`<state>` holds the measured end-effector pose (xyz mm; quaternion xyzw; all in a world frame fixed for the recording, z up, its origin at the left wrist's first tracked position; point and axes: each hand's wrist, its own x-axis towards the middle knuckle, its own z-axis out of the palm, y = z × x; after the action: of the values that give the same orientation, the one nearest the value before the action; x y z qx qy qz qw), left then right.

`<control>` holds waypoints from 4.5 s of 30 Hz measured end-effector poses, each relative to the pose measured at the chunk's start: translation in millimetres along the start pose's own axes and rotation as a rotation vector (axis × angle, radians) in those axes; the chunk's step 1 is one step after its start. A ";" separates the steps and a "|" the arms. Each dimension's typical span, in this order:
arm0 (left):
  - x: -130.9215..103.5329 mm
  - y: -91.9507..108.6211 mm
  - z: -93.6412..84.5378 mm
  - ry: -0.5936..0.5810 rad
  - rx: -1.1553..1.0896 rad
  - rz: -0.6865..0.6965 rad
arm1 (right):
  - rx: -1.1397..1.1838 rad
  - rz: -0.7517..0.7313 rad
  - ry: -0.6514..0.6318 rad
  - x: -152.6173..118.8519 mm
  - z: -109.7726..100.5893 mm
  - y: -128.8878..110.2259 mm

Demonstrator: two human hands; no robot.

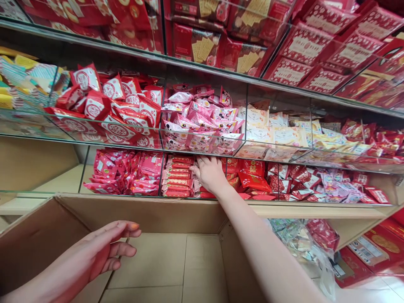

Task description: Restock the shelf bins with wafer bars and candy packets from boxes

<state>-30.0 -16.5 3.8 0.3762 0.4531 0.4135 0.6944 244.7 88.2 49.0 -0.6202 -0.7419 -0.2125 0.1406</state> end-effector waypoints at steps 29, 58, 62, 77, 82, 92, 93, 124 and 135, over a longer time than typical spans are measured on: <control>18.1 27.8 22.3 -0.378 -0.358 -0.066 | 0.127 -0.774 0.277 -48.9 -26.5 -78.5; 20.7 26.9 7.0 -0.120 0.453 0.133 | 1.063 -0.123 -0.305 -31.5 -37.7 -52.0; 23.3 21.8 5.8 -0.087 0.435 0.077 | 0.722 -0.010 -0.295 -21.1 -30.2 -12.6; 19.5 20.3 9.3 -0.117 0.345 0.075 | 0.517 -0.103 -0.310 -23.7 -32.1 -9.7; 15.3 21.1 12.9 -0.092 0.313 0.117 | 1.036 -0.062 -0.160 -29.6 -48.1 -36.9; 10.5 29.7 11.7 -0.001 0.061 0.120 | 1.397 -0.074 -0.523 -39.1 -44.1 -65.2; 10.3 30.5 10.4 0.000 0.028 0.108 | 1.428 -0.041 -0.536 -39.3 -42.3 -66.9; -2.8 23.1 14.2 -0.161 0.218 -0.027 | -0.199 -0.162 0.083 13.8 -5.1 -38.4; 3.0 8.3 7.7 -0.252 0.299 -0.069 | -0.168 -0.088 0.053 45.2 5.6 -34.6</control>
<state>-23.9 -11.8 12.7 0.5084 0.4316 0.2672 0.6955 202.4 124.9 60.6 -0.5908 -0.7439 -0.2965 0.0982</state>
